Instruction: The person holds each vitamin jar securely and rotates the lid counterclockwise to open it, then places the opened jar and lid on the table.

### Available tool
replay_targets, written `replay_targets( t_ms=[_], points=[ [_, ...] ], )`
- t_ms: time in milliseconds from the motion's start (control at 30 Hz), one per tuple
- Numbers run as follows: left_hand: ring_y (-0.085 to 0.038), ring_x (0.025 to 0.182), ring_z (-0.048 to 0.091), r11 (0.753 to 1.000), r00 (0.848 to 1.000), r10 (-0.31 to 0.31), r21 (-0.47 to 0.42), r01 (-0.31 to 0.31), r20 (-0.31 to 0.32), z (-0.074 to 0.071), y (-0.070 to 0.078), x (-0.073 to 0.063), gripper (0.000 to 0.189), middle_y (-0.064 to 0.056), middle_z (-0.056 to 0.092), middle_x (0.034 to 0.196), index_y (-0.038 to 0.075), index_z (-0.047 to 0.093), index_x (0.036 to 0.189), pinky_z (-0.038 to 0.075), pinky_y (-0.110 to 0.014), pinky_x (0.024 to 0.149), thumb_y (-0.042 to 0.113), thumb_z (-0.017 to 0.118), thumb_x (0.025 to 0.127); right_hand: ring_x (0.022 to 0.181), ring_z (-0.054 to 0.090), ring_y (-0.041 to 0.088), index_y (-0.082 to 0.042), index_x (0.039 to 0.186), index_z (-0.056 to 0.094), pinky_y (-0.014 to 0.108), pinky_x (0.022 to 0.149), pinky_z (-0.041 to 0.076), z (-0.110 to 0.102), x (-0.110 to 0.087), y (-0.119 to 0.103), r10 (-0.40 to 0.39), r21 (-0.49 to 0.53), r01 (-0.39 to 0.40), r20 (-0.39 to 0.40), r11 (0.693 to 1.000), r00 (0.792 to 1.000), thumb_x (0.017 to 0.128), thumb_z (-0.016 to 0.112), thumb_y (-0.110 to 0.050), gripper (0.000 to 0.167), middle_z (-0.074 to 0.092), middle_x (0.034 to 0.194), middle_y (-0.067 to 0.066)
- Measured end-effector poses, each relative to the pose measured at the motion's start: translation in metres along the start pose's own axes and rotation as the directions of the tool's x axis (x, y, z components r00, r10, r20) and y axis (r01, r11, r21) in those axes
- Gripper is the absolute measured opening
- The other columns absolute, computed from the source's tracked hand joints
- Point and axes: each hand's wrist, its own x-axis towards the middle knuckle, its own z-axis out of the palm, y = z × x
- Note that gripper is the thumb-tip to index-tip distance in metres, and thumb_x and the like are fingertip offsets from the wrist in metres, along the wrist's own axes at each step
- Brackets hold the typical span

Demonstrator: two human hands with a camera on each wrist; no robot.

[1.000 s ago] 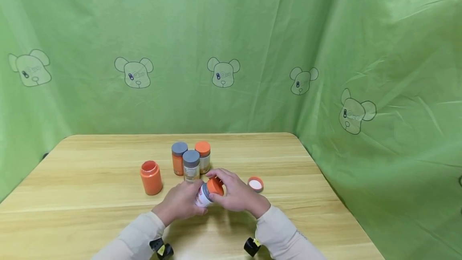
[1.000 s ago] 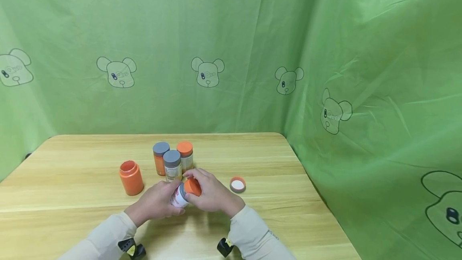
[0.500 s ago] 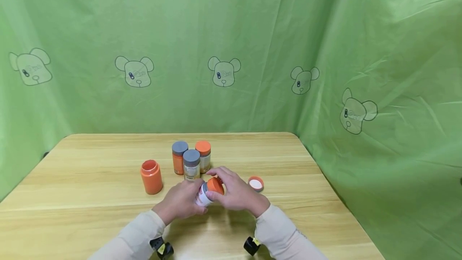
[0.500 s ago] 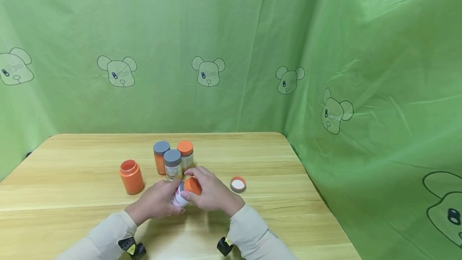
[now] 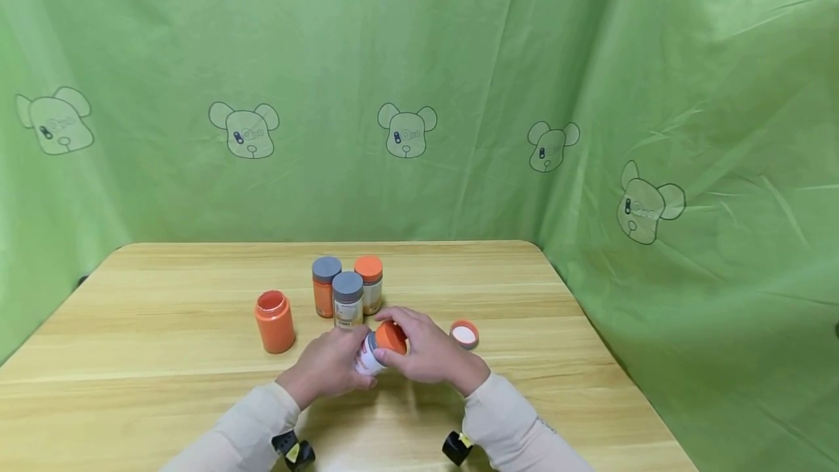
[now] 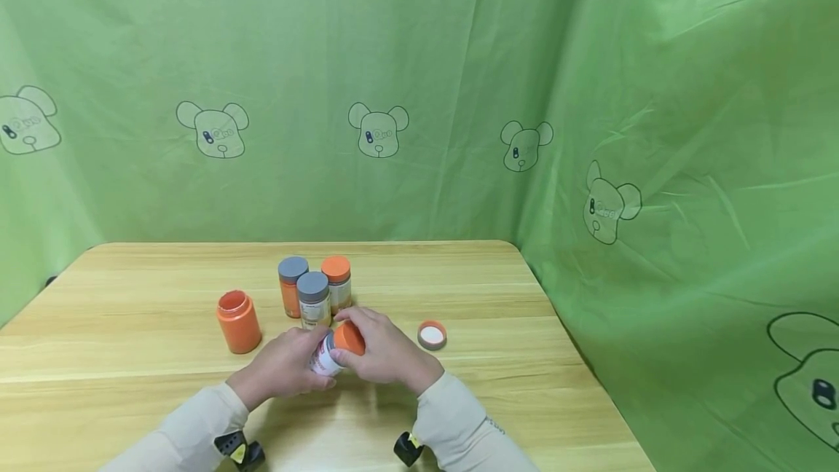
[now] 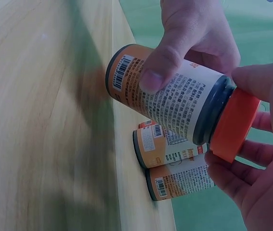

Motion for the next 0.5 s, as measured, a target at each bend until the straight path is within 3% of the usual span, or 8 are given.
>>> replay_targets(
  t_ms=[500],
  points=[
    [-0.013, 0.072, 0.055, 1.0, 1.0, -0.018, -0.007, 0.018, 0.004, -0.0003, -0.0004, 0.0003, 0.052, 0.001, 0.058, 0.085, 0.008, 0.057, 0.106, 0.048, -0.032, 0.063, 0.029, 0.087, 0.068, 0.096, 0.056, 0.01, -0.013, 0.13, 0.051, 0.025, 0.08, 0.049, -0.0017, -0.0018, -0.0016, -0.028, 0.039, 0.028, -0.004, 0.999, 1.0, 0.09, 0.067, -0.026, 0.045, 0.057, 0.12, 0.001]
  ],
)
